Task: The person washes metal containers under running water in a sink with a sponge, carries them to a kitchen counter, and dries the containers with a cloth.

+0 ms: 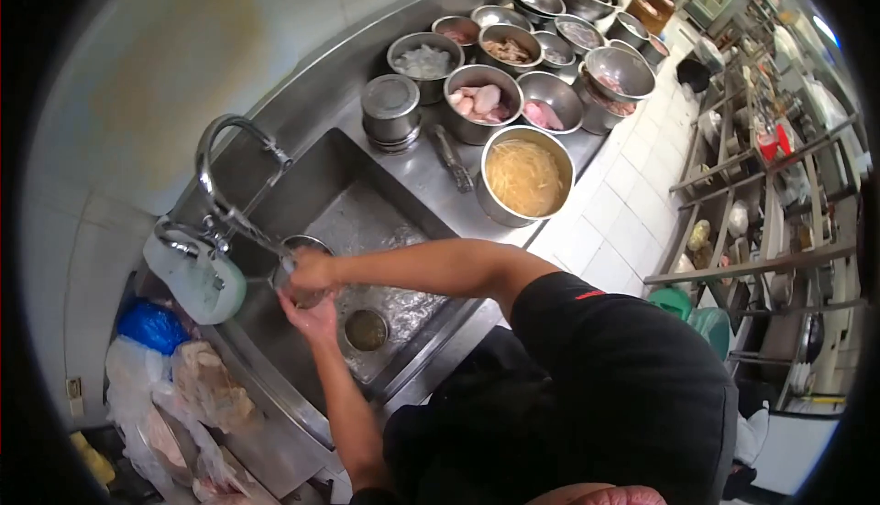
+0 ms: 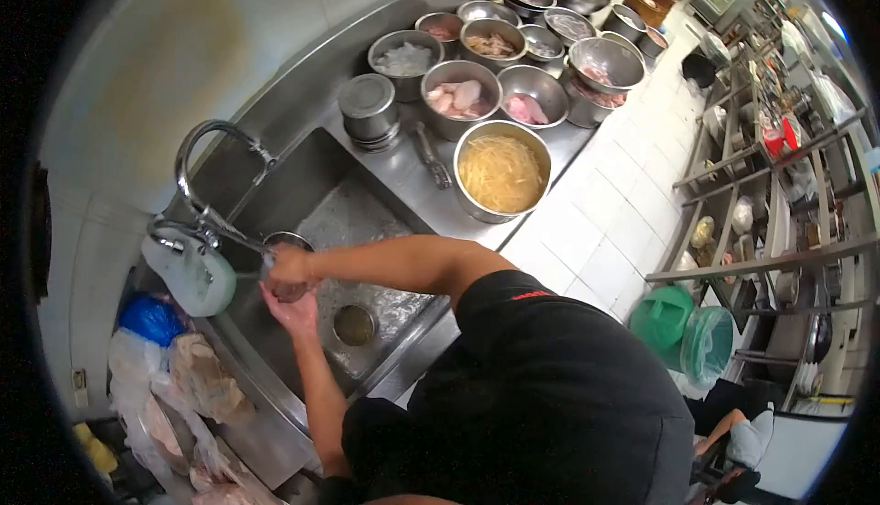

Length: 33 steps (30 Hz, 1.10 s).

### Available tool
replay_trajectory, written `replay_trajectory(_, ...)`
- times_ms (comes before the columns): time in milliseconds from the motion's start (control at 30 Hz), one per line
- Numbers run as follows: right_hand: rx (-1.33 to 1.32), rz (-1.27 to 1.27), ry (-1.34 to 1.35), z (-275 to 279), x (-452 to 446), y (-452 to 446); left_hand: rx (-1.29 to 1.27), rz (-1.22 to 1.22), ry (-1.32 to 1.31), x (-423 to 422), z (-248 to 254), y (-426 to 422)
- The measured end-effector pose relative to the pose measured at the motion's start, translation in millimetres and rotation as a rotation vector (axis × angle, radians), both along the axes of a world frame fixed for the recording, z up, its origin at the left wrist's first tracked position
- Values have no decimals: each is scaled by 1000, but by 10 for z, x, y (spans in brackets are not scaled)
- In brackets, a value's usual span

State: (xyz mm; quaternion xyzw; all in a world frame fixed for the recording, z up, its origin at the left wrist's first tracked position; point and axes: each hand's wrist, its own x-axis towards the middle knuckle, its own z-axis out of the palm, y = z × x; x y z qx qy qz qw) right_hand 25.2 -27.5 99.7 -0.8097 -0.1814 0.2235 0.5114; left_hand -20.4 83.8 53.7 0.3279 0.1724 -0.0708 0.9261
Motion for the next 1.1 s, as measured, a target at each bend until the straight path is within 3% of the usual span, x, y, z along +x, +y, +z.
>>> replay_trajectory(33,21,-58,-119,-266,-45,139,-22,59,62,113,-178,108)
replay_trajectory(100,-151,218,-764,-108,-237,-169,-113,-218,45,92,220,109)
replay_trajectory(133,-285,325,-736,-180,-114,-283,-150,-354,45,96,357,112)
replay_trajectory(167,-397,438,-694,-329,-19,-256,51,-211,47,172,184,155)
replay_trajectory(200,-489,562,-651,-433,31,-190,-29,-177,110,150,180,118)
replay_trajectory(233,-365,327,-289,-288,2,-232,-97,-124,177,136,229,55)
replay_trajectory(267,-466,518,-357,-345,239,-165,-170,-45,239,108,260,-15)
replay_trajectory(333,151,-131,458,135,66,-219,-212,-65,-69,-5,-25,-110)
replay_trajectory(367,186,-209,356,133,30,-177,-356,-17,-45,40,-68,-153)
replay_trajectory(400,-37,-190,-15,-81,-35,-58,-352,35,79,55,19,-173)
replay_trajectory(433,-120,71,-441,-256,-147,-62,-281,-85,-85,164,-406,89)
replay_trajectory(467,-380,465,-554,21,-171,-233,-60,29,175,69,-40,60)
replay_trajectory(533,-554,672,-745,-134,-73,-309,5,-39,168,44,36,61)
replay_trajectory(633,-521,549,-463,86,92,-138,-275,-78,24,-4,200,2)
replay_trajectory(733,-245,262,-177,123,-39,-49,-175,142,71,-78,67,-141)
replay_trajectory(800,-68,71,29,125,-120,-37,-238,40,96,-91,34,-17)
replay_trajectory(833,-230,340,-358,-67,-181,-71,-274,-8,109,-107,26,26)
replay_trajectory(933,-465,602,-856,-211,-127,-315,-110,-35,183,-38,15,76)
replay_trajectory(967,-762,676,-631,-201,-64,-237,-220,-35,212,-51,9,63)
replay_trajectory(1033,-675,822,-716,-149,182,-216,-269,-28,185,-105,66,-8)
replay_trajectory(1067,-433,542,-75,-130,190,-193,-292,-23,172,-149,93,-67)
replay_trajectory(1100,-94,101,426,-15,171,-155,-186,98,40,-162,60,-181)
